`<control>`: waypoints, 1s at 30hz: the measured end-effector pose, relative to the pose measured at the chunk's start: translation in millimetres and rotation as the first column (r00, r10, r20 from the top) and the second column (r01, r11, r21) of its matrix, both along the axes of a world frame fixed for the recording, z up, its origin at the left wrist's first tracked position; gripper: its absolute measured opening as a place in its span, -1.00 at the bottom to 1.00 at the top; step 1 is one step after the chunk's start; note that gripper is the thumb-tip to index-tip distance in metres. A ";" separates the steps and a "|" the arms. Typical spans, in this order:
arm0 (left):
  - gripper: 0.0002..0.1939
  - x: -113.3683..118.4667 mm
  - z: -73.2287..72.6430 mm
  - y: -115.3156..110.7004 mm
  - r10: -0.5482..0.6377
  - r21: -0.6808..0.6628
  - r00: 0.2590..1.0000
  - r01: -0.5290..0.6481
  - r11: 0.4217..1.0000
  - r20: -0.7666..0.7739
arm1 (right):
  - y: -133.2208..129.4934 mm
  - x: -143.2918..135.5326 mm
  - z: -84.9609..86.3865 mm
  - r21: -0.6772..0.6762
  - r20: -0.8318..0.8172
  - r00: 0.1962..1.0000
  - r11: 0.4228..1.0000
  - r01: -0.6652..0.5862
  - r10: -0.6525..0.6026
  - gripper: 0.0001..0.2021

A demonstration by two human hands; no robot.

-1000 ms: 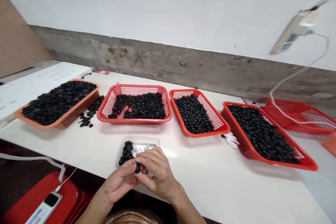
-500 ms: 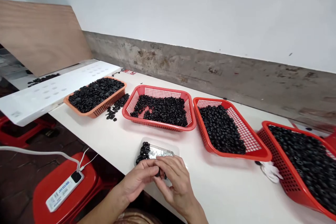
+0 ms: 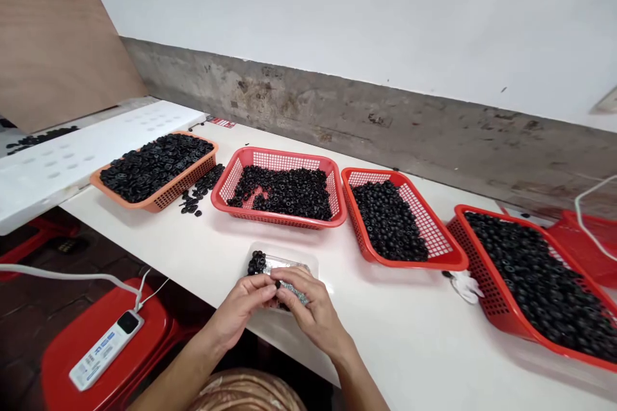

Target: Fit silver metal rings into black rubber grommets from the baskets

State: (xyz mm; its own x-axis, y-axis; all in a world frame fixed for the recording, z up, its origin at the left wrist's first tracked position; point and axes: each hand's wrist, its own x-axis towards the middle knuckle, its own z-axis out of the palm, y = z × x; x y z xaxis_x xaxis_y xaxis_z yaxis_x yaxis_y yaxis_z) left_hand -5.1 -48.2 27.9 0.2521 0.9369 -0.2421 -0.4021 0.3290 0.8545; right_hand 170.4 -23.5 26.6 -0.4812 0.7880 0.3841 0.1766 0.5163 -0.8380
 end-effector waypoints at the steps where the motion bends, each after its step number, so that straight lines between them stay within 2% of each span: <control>1: -0.77 -0.1 1.3 0.2 -0.003 0.016 1.000 0.003 1.000 -0.020 | 1.0 0.5 1.1 -0.030 -0.015 1.000 1.000 -0.007 0.007 -0.75; 7: -0.75 1.4 5.7 -0.3 -0.019 0.058 0.997 0.024 0.998 -0.075 | 4.4 2.7 2.4 -0.094 -0.012 1.000 0.995 -0.027 0.026 -0.79; 9: -0.76 1.8 5.1 -0.6 -0.004 0.067 0.996 0.010 0.998 -0.087 | 3.4 3.8 1.5 -0.038 0.032 0.999 0.999 -0.008 0.009 -0.77; 12: -0.74 2.3 3.9 -1.1 0.024 0.070 0.995 -0.017 0.997 -0.096 | -0.8 4.5 1.9 0.157 0.129 0.989 0.986 0.054 -0.075 -0.73; 16: -0.75 3.3 4.0 -1.5 0.045 0.057 0.996 -0.041 0.998 -0.079 | -7.2 1.9 5.2 0.433 0.261 0.946 0.899 0.063 -0.192 -0.59; 19: -0.77 4.3 5.4 -1.5 0.024 0.057 0.998 -0.020 0.998 -0.059 | -8.9 -2.0 6.4 0.570 0.311 0.910 0.820 0.053 -0.275 -0.62; 26: -0.76 4.9 7.0 -2.2 0.026 0.126 0.994 -0.013 0.992 -0.102 | -7.9 -6.7 11.2 0.692 0.296 0.868 0.716 0.094 -0.400 -0.68; 30: -0.77 4.2 9.6 -3.4 0.042 0.121 0.994 -0.029 0.992 -0.101 | -10.0 -8.4 13.7 0.708 0.248 0.873 0.694 0.132 -0.419 -0.71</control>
